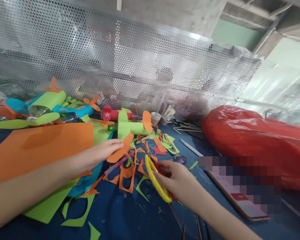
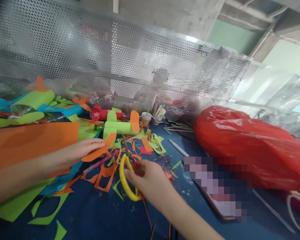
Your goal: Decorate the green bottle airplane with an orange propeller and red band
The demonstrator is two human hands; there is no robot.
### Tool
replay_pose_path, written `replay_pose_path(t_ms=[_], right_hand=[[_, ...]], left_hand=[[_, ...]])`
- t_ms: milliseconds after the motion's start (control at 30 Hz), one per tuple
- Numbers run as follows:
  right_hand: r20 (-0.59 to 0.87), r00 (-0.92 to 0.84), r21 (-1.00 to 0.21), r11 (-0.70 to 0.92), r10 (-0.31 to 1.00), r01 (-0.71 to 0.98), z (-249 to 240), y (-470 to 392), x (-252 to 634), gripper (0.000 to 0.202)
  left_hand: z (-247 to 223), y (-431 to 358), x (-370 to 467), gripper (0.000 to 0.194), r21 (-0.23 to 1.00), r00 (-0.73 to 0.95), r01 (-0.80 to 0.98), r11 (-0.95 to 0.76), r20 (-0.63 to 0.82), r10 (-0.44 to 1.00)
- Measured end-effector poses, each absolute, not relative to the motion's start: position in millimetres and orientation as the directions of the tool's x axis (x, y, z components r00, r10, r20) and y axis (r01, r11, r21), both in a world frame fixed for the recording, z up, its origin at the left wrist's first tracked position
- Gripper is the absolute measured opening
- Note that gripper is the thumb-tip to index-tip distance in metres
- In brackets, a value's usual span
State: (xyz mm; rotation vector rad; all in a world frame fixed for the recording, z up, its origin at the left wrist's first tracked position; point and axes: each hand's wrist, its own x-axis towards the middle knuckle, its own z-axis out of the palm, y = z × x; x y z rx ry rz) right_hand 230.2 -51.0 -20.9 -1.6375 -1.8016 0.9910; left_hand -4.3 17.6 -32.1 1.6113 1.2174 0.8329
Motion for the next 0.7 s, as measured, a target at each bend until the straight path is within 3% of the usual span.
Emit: replay_pose_path(t_ms=[100, 233, 433, 700], right_hand=[[-0.102, -0.165, -0.759, 0.030, 0.981, 0.650, -23.6, -56.6, 225.8, 0.028], [-0.129, -0.205, -0.786, 0.026, 0.970, 0.618, -31.9, -55.2, 227.0, 0.029], [-0.178, -0.086, -0.683, -0.060, 0.980, 0.728, -37.2, -53.4, 230.5, 0.035], [-0.211, -0.120, -0.641, -0.045, 0.970, 0.766, -29.1, -61.9, 222.5, 0.021]], left_hand=[[-37.1, 22.8, -5.9, 0.032, 0.880, 0.344, 0.467, -0.089, -0.087, 0.935], [-36.7, 24.9, -4.6, 0.035, 0.752, 0.440, 0.592, -0.291, 0.001, 0.898], [-35.5, 28.9, -6.8, 0.034, 0.671, 0.460, 0.632, -0.389, 0.080, 0.884], [-39.6, 36.6, -11.3, 0.030, 0.758, 0.356, 0.553, -0.345, 0.160, 0.921]])
